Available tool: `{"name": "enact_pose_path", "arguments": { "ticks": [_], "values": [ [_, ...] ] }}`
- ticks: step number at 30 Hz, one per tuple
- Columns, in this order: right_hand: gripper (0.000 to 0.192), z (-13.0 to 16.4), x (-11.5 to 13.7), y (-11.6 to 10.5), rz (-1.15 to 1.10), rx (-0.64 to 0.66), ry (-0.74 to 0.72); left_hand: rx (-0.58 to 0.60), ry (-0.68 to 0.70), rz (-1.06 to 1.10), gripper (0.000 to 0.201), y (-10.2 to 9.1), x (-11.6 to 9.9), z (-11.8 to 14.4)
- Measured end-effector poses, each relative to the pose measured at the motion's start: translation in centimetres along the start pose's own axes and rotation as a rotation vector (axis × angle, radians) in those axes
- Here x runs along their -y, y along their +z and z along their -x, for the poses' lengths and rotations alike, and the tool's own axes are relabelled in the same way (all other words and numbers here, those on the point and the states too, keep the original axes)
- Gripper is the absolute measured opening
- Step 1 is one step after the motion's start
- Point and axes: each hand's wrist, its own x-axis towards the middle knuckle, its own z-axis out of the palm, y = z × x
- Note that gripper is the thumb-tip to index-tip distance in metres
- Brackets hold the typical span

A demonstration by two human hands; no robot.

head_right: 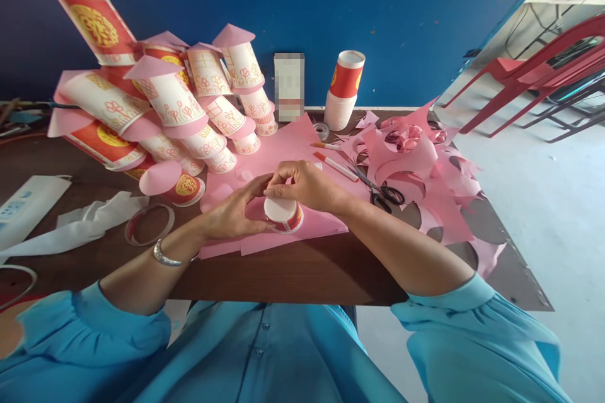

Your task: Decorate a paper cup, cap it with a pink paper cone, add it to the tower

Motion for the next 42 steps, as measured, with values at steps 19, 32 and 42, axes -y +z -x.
{"name": "enact_pose_path", "arguments": {
  "ticks": [19,32,42],
  "values": [
    [0.016,0.1,1.1,0.9,0.203,-0.082,-0.012,0.005,0.011,-0.012,0.075,0.0,0.1,-0.1],
    [0.022,0.2,0.5,0.1,0.182,-0.068,-0.019,-0.016,-0.005,-0.059,0.090,0.2,0.4,0.0],
    [0.028,1.4,1.4,0.6,0.628,-0.216,-0.530,-0.458,0.114,-0.293,0.089,0.4,1.9,0.0]
  ]
}}
